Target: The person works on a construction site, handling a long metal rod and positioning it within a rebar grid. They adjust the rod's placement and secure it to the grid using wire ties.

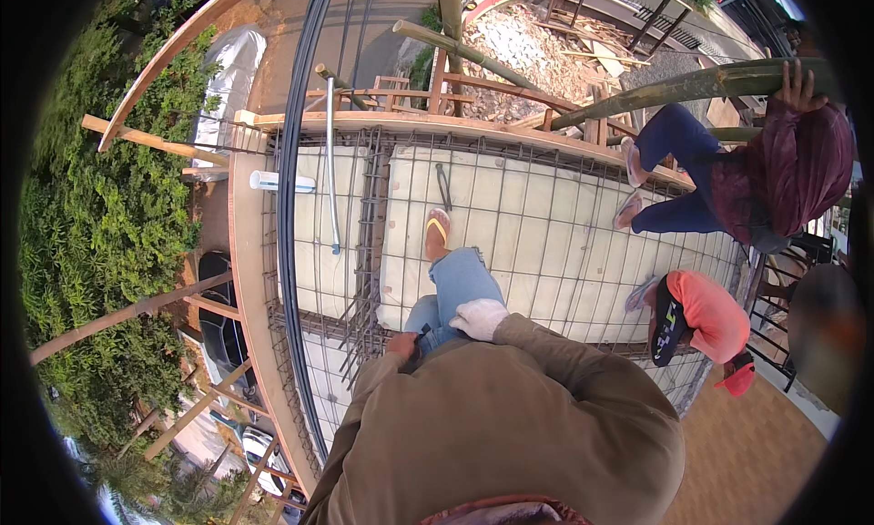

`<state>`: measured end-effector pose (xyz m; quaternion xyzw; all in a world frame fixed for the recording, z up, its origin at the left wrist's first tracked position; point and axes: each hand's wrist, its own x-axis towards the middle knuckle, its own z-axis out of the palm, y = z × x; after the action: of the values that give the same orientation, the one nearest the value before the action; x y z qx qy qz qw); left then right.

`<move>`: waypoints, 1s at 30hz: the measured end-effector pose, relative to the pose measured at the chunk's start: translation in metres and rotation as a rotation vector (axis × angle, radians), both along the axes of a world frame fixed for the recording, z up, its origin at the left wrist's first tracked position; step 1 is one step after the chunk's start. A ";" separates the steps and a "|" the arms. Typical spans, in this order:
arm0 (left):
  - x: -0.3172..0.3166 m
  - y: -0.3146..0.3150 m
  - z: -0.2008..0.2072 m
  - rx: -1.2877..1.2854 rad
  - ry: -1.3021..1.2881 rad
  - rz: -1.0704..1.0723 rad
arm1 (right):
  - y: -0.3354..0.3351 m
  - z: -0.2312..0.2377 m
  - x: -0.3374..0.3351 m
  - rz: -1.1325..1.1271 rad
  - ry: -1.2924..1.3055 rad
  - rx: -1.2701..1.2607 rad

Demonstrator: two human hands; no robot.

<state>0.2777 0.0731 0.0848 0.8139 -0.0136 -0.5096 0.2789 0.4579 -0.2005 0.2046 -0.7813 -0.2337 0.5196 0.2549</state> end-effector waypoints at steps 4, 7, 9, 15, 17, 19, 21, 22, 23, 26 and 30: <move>-0.006 0.037 0.024 -0.170 0.041 0.385 | 0.003 0.008 0.015 -0.293 0.336 0.112; 0.028 0.053 0.011 -0.228 0.350 0.585 | 0.010 -0.035 0.047 -0.393 0.141 0.186; 0.052 0.051 -0.014 -0.044 0.360 1.070 | 0.015 -0.087 0.078 -0.429 -0.023 0.133; 0.103 0.059 -0.129 0.112 0.219 1.551 | 0.030 -0.312 0.217 -0.593 -0.179 -0.181; 0.117 0.060 -0.161 0.105 0.238 1.432 | 0.025 -0.373 0.261 -0.581 -0.210 -0.252; 0.128 0.057 -0.190 0.068 0.249 1.440 | 0.029 -0.420 0.293 -0.472 -0.200 -0.342; 0.127 0.053 -0.207 0.003 0.239 1.418 | 0.035 -0.452 0.319 -0.496 -0.320 -0.307; 0.122 0.053 -0.211 0.008 0.245 1.387 | 0.041 -0.464 0.329 -0.491 -0.349 -0.312; 0.118 0.054 -0.218 0.008 0.252 1.370 | 0.047 -0.473 0.340 -0.505 -0.362 -0.305; 0.087 0.065 -0.229 0.055 0.237 1.305 | 0.068 -0.493 0.359 -0.518 -0.449 -0.259; 0.040 0.090 -0.246 0.168 0.245 1.337 | 0.099 -0.512 0.381 -0.474 -0.634 -0.224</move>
<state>0.3181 0.1631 -0.1609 0.6026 0.5631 -0.3156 0.4692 0.8386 -0.1013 -0.3073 -0.9578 -0.0562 0.2023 0.1964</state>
